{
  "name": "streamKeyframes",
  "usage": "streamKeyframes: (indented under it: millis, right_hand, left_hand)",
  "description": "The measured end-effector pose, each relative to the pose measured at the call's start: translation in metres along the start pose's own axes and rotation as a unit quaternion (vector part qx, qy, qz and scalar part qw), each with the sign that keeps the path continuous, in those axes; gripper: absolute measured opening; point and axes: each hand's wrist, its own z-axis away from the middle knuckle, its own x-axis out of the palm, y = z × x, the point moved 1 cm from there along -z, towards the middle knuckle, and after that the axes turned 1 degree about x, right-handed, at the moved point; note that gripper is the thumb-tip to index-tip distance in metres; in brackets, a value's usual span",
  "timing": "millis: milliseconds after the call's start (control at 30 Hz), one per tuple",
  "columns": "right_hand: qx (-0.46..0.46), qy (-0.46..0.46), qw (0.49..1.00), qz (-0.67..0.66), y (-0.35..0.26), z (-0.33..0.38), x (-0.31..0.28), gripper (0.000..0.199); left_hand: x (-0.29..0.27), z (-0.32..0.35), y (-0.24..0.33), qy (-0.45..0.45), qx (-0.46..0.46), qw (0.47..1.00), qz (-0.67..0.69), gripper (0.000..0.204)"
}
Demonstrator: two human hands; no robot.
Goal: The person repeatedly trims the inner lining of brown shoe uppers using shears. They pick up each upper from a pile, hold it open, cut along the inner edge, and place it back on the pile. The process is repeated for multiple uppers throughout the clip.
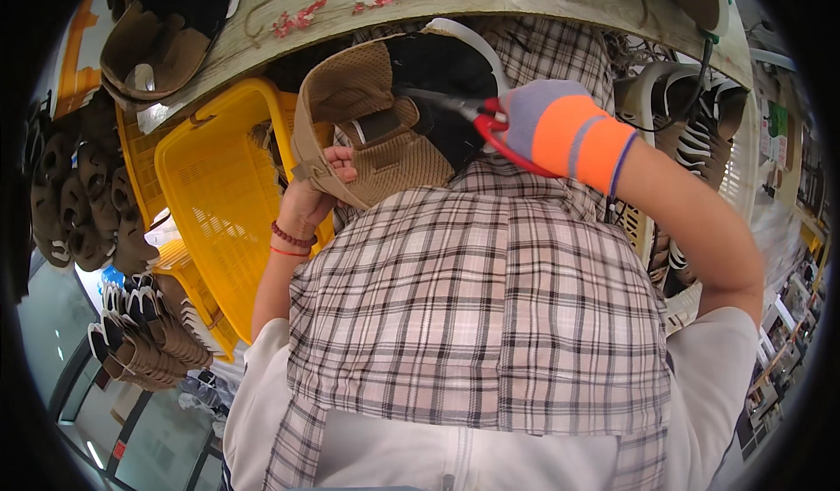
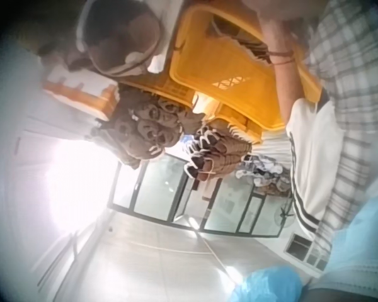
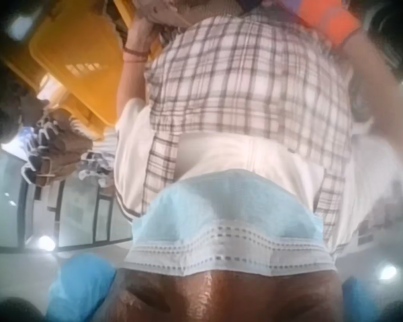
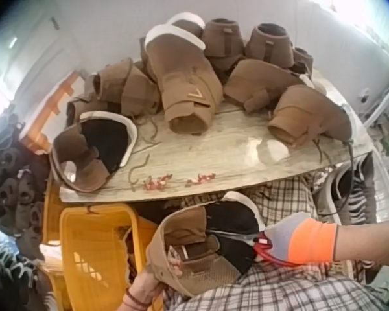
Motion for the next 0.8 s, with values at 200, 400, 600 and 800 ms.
streamKeyframes:
  millis: [200, 400, 600, 800]
  right_hand:
    - [-0.123, 0.017, 0.982, 0.143, -0.002, -0.002, 0.013, 0.035]
    - [-0.155, 0.29, 0.94, 0.092, -0.011, -0.014, 0.009, 0.03]
    - [-0.154, 0.26, 0.926, 0.226, -0.044, -0.033, 0.011, 0.03]
    - [-0.182, 0.262, 0.921, 0.225, -0.039, -0.044, 0.019, 0.016]
  left_hand:
    - [0.003, -0.001, 0.006, -0.032, -0.027, 0.999, 0.019, 0.027]
    - [-0.007, -0.008, -0.004, -0.003, -0.022, 0.999, 0.034, 0.023]
    - [0.0, -0.003, -0.001, 0.052, -0.022, 0.998, 0.028, 0.024]
    - [-0.012, -0.01, -0.007, 0.026, -0.03, 0.998, 0.052, 0.026]
